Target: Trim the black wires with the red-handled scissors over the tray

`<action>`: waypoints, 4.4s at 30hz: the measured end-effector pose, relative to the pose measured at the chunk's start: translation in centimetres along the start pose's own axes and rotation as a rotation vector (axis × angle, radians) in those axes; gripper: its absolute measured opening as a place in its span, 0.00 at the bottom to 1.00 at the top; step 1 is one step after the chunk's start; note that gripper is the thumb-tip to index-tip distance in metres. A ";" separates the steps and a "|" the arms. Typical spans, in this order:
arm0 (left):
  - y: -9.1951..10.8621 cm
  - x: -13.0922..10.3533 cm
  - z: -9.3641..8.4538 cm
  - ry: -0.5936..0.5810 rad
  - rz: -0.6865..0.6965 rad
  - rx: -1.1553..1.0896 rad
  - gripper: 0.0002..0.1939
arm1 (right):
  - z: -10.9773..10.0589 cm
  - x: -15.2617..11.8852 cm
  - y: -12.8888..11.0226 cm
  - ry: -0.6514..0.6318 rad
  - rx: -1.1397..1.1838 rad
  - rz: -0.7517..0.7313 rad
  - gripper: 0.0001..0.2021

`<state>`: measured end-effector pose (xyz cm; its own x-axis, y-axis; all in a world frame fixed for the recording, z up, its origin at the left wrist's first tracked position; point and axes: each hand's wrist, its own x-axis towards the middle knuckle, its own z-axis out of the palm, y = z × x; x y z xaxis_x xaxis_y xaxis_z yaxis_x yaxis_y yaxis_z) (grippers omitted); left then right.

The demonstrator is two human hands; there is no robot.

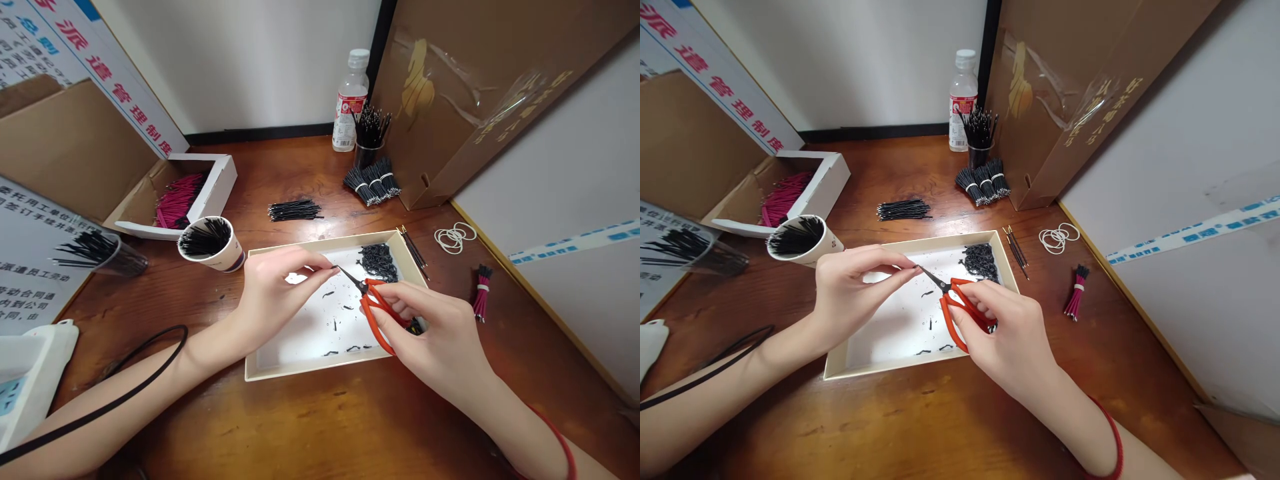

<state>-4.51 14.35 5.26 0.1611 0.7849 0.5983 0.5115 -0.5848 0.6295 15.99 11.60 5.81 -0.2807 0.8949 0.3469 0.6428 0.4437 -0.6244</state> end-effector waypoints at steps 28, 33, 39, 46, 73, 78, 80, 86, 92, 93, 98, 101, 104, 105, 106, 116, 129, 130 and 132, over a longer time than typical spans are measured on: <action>-0.1 0.1 0.0 0.023 0.089 0.006 0.04 | 0.0 -0.1 0.0 0.027 0.001 -0.029 0.03; -0.1 0.1 0.1 0.022 0.087 0.012 0.03 | 0.0 0.0 -0.2 0.043 0.008 -0.042 0.03; -0.1 0.1 0.1 0.027 0.101 0.019 0.04 | 0.0 0.0 -0.1 0.052 0.010 -0.036 0.03; -0.2 0.0 0.1 0.025 0.095 0.004 0.03 | -0.1 -0.1 -0.1 0.043 0.015 -0.038 0.03; -0.1 0.1 0.1 0.013 0.089 -0.007 0.03 | -0.1 -0.1 -0.1 0.056 -0.005 -0.027 0.04; -0.1 0.1 0.1 0.016 0.093 -0.003 0.03 | -0.1 -0.1 -0.3 0.057 0.015 -0.035 0.04; -0.1 0.1 0.1 0.014 0.095 0.000 0.03 | -0.1 -0.1 -0.3 0.059 0.013 -0.031 0.04; -0.1 0.2 0.1 0.003 0.096 -0.009 0.03 | -0.2 0.0 -0.3 0.041 0.009 -0.024 0.03; -0.1 0.2 0.1 0.009 0.111 -0.004 0.04 | -0.2 -0.1 -0.2 0.036 0.015 -0.029 0.03; -0.1 0.2 0.1 0.009 0.114 -0.004 0.04 | -0.2 -0.2 -0.2 0.034 0.017 -0.028 0.03; -0.1 0.2 0.1 0.005 0.108 -0.001 0.04 | -0.2 -0.1 -0.1 0.024 0.008 -0.017 0.04; -0.1 0.2 0.1 0.005 0.104 0.002 0.03 | -0.2 -0.1 -0.2 0.027 0.011 -0.023 0.04; -0.1 0.2 0.1 -0.001 0.089 0.011 0.03 | -0.3 0.0 -0.3 0.038 0.014 -0.025 0.04; -0.1 0.2 0.1 -0.003 0.086 0.013 0.03 | -0.2 0.0 -0.3 0.042 0.013 -0.026 0.04; -0.1 0.1 0.1 -0.004 0.085 0.013 0.03 | -0.2 0.0 -0.3 0.045 0.011 -0.029 0.04; -0.1 0.1 0.1 0.003 0.098 -0.004 0.03 | -0.1 -0.1 -0.2 0.071 -0.002 -0.035 0.03; -0.1 0.1 0.1 0.001 0.116 -0.001 0.04 | -0.1 -0.1 -0.3 0.064 -0.001 -0.037 0.03; -0.1 0.2 0.1 0.001 0.118 -0.002 0.04 | -0.1 -0.1 -0.3 0.065 0.000 -0.037 0.03; -0.1 0.2 0.1 0.003 0.120 -0.002 0.04 | -0.1 -0.2 -0.3 0.062 -0.004 -0.032 0.04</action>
<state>-4.41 14.56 5.23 0.2183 0.7084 0.6712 0.4868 -0.6751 0.5543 15.92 11.33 6.02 -0.2567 0.8754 0.4097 0.6369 0.4720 -0.6096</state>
